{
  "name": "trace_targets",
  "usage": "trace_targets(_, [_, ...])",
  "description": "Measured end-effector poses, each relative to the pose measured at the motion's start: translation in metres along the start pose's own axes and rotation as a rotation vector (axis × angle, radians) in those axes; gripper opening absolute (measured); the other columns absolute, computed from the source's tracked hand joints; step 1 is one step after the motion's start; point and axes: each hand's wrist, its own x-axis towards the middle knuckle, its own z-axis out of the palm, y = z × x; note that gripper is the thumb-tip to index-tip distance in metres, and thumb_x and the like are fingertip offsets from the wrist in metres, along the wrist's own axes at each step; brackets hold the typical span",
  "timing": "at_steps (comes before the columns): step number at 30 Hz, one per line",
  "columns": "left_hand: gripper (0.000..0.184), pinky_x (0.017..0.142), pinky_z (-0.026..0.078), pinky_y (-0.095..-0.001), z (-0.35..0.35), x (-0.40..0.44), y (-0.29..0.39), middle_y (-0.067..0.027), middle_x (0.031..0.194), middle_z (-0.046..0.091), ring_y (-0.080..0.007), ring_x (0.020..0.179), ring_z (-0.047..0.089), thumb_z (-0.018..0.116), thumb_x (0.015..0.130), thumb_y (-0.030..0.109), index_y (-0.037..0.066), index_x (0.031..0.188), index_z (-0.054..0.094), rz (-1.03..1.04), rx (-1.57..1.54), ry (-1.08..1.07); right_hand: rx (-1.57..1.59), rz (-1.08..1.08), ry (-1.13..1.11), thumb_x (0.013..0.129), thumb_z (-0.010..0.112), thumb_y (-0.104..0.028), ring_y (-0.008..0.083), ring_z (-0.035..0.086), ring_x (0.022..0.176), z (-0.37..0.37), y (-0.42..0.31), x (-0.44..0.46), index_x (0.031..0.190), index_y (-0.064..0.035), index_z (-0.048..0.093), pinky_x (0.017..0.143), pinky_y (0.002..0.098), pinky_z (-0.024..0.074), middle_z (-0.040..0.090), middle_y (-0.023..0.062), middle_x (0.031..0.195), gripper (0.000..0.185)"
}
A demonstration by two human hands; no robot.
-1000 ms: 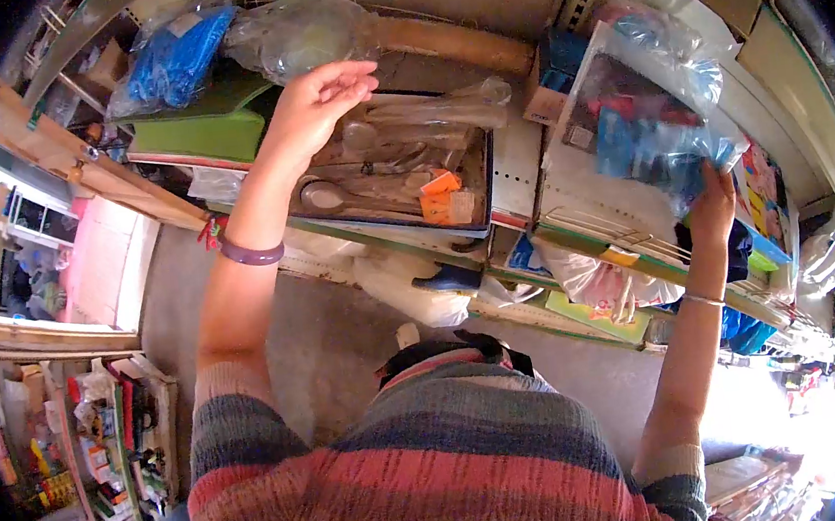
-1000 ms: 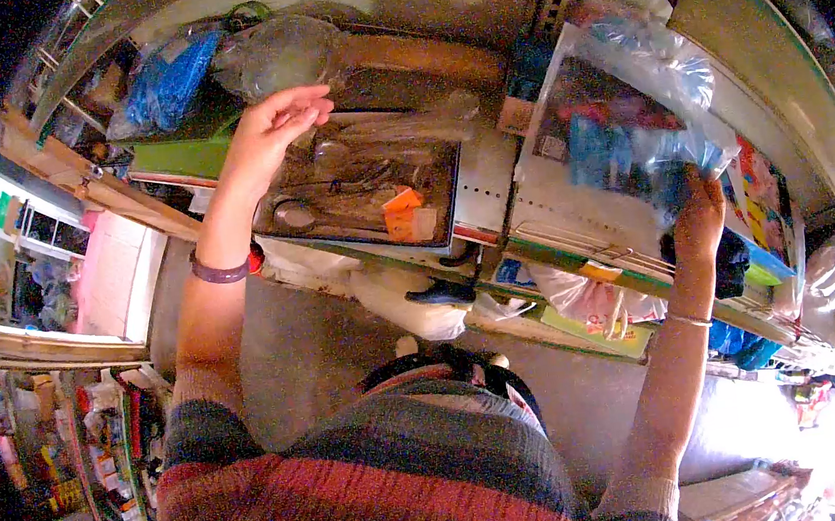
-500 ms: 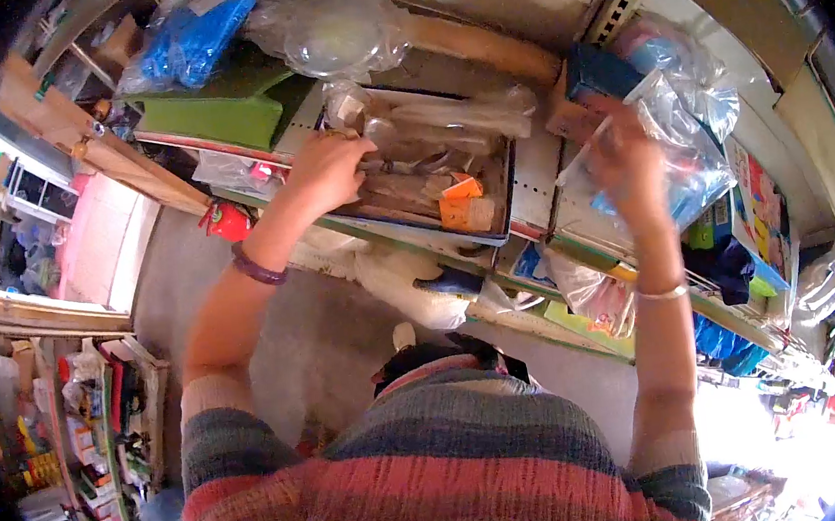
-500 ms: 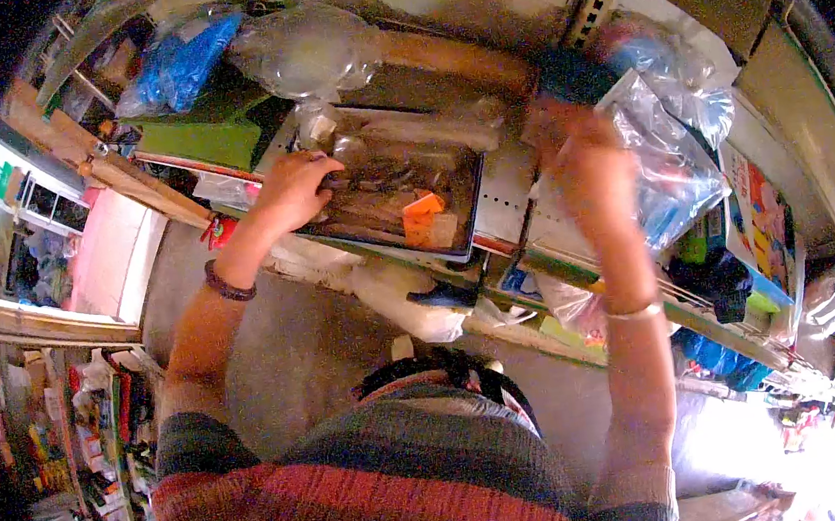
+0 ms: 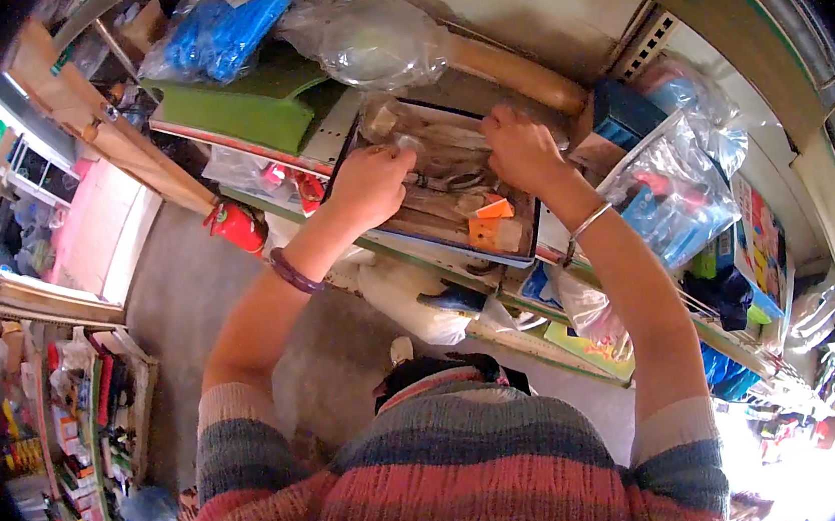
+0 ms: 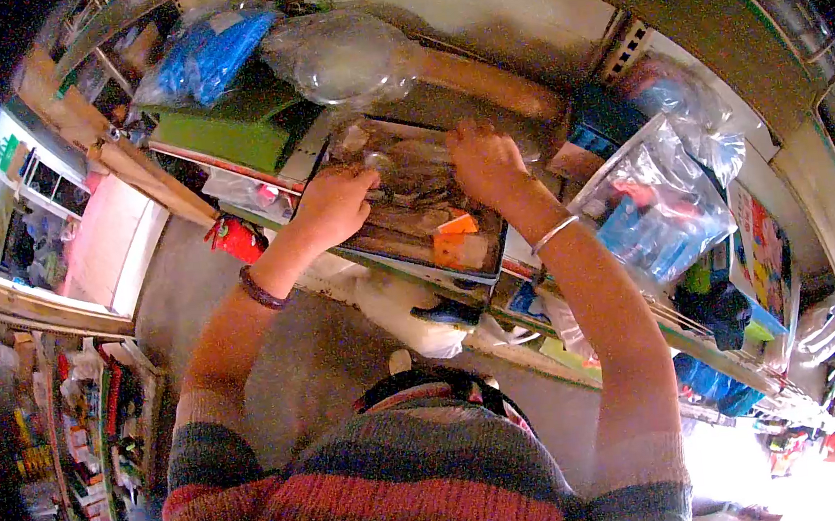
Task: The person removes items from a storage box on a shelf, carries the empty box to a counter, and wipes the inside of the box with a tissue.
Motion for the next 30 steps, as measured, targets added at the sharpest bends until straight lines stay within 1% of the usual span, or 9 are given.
trace_targets(3, [0.021,0.079,0.044,-0.0381,0.007,-0.002,-0.005,-0.0082,0.086,0.061,-0.0278,0.087,0.059,0.058,0.07,0.005,0.007,0.091,0.059,0.098,0.033,0.093,0.065,0.04,-0.027,0.066,0.061,-0.009,0.0318,0.057,0.091,-0.006,0.0,0.002,0.095,-0.0051,0.057,0.077,0.0415,0.0498,0.056,0.0141,0.097,0.029])
trace_targets(6, [0.017,0.081,0.043,-0.0373,0.007,-0.001,-0.006,-0.0064,0.086,0.061,-0.0263,0.089,0.058,0.058,0.07,0.006,0.007,0.087,0.06,0.118,0.08,0.129,0.048,0.023,-0.013,0.068,0.059,-0.007,0.0304,0.058,0.09,-0.015,0.009,0.005,0.1,-0.0092,0.059,0.075,0.0394,0.051,0.058,0.0121,0.096,0.032])
trace_targets(9, [0.015,0.08,0.043,-0.0378,0.001,-0.004,-0.005,-0.0067,0.087,0.061,-0.0261,0.088,0.058,0.059,0.07,0.006,0.008,0.085,0.061,0.098,0.044,0.114,0.068,-0.015,0.177,0.07,0.058,-0.004,0.0295,0.057,0.091,-0.026,0.017,-0.007,0.103,-0.0147,0.061,0.074,0.0391,0.0511,0.059,0.0095,0.093,0.035])
trace_targets(12, [0.015,0.079,0.043,-0.0382,-0.003,-0.007,-0.002,-0.0081,0.086,0.063,-0.0269,0.086,0.06,0.061,0.071,0.008,0.009,0.086,0.063,0.027,0.018,0.074,0.146,0.043,0.196,0.072,0.056,-0.001,0.0292,0.058,0.091,-0.037,0.024,-0.022,0.104,-0.0161,0.062,0.073,0.0391,0.0507,0.059,0.0095,0.093,0.036])
trace_targets(18, [0.016,0.076,0.046,-0.0408,-0.001,-0.005,0.001,-0.011,0.08,0.064,-0.0297,0.08,0.062,0.063,0.073,0.014,0.008,0.088,0.063,-0.033,0.086,-0.034,0.333,0.143,0.453,0.072,0.06,-0.001,0.0325,0.059,0.086,-0.041,0.027,-0.04,0.108,-0.012,0.061,0.075,0.0372,0.0502,0.06,0.0123,0.097,0.037])
trace_targets(20, [0.016,0.075,0.046,-0.0416,0.0,-0.003,-0.001,-0.0113,0.08,0.064,-0.0303,0.08,0.061,0.064,0.073,0.015,0.008,0.087,0.063,-0.053,0.101,-0.095,0.45,0.182,0.449,0.073,0.062,-0.001,0.0291,0.061,0.086,-0.036,0.03,-0.045,0.109,-0.009,0.061,0.076,0.034,0.0498,0.062,0.0124,0.098,0.038])
trace_targets(26, [0.021,0.071,0.047,-0.0398,-0.002,-0.003,0.005,-0.0124,0.081,0.064,-0.0293,0.078,0.062,0.065,0.074,0.018,0.007,0.092,0.066,0.032,0.04,0.126,0.886,0.352,0.414,0.075,0.066,-0.001,0.0136,0.06,0.09,-0.023,0.022,-0.058,0.114,-0.0016,0.058,0.079,0.0263,0.0472,0.064,0.0096,0.1,0.04])
trace_targets(29, [0.026,0.068,0.048,-0.0369,-0.012,0.011,0.018,-0.0133,0.082,0.064,-0.0275,0.075,0.062,0.067,0.075,0.019,0.005,0.096,0.065,-0.14,-0.423,0.184,1.074,0.404,0.431,0.076,0.066,-0.002,0.0112,0.058,0.088,-0.02,0.008,-0.061,0.115,0.0002,0.058,0.08,0.0246,0.0462,0.064,0.0078,0.098,0.039])
trace_targets(30, [0.03,0.064,0.049,-0.0318,-0.015,0.015,0.02,-0.0105,0.082,0.065,-0.0205,0.072,0.063,0.068,0.078,0.022,0.003,0.099,0.064,-0.165,-0.514,0.206,1.083,0.407,0.439,0.077,0.066,-0.002,0.0112,0.058,0.087,-0.026,0.0,-0.061,0.115,0.0005,0.057,0.08,0.0247,0.0461,0.064,0.0076,0.097,0.04])
